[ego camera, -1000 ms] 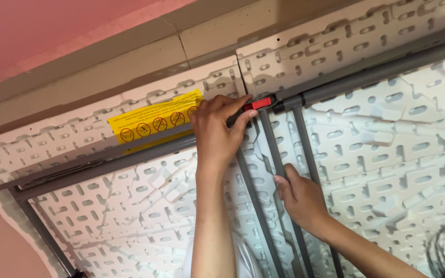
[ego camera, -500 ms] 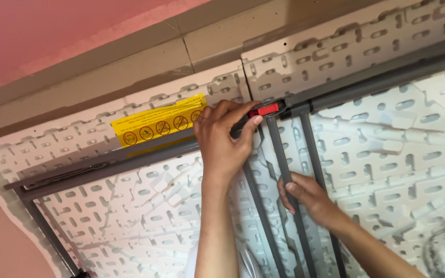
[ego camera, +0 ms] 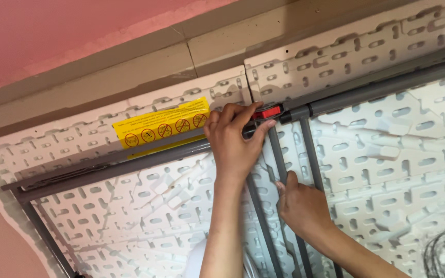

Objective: The person assembles a metal frame by connecting vertical bars to a horizontal rail using red locking clips. They repeatedly insert the bars, secure the clips, and adjust the frame's position on a white protective mat.

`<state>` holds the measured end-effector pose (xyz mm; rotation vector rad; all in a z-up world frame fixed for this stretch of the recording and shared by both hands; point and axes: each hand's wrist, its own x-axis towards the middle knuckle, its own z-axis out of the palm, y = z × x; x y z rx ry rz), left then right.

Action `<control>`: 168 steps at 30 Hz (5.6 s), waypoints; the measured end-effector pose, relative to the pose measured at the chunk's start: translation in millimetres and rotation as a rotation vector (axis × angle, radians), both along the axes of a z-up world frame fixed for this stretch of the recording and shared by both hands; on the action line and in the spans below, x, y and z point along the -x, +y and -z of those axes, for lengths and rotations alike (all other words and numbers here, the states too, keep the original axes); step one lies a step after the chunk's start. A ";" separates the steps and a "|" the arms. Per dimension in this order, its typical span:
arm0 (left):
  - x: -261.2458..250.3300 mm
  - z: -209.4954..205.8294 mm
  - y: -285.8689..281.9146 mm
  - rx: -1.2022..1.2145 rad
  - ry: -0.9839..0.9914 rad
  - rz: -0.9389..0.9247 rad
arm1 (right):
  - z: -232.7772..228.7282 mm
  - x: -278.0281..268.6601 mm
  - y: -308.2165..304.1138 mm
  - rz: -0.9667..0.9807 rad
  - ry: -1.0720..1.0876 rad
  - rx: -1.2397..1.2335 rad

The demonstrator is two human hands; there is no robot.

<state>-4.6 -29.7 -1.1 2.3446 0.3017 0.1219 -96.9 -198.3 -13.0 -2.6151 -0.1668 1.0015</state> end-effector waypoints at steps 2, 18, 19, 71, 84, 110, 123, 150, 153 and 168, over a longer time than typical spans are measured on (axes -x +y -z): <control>-1.8 2.2 -6.2 -0.032 -0.032 -0.049 | 0.0 -0.2 2.0 -0.019 0.004 0.028; 0.7 -3.5 -6.4 0.009 -0.082 -0.111 | 9.0 -8.6 -13.3 0.319 0.431 -0.628; 2.1 -3.4 -5.4 0.011 -0.076 -0.111 | 9.0 -8.8 -13.7 0.314 0.438 -0.620; 1.9 51.8 -14.0 -0.182 -0.301 -0.051 | -1.3 -16.3 28.0 0.049 -0.126 -0.071; -4.1 49.0 -8.9 -0.130 -0.324 -0.031 | -2.4 -3.9 19.4 0.112 -0.269 -0.200; 71.9 20.7 -8.8 -0.017 -0.381 0.023 | 1.4 66.0 -16.6 0.461 0.068 -0.867; 73.5 8.5 7.8 0.080 -0.391 0.094 | 34.4 78.6 -14.3 0.569 0.080 -1.006; 63.7 17.6 -4.8 0.009 -0.392 0.078 | 2.7 32.2 1.5 -0.124 -0.245 -0.174; 61.8 17.7 -7.4 0.010 -0.375 0.047 | 2.3 33.3 5.3 -0.128 -0.302 -0.137; 65.0 36.1 -14.2 0.000 -0.449 -0.008 | -44.2 -77.2 -39.0 -0.144 -0.391 -0.215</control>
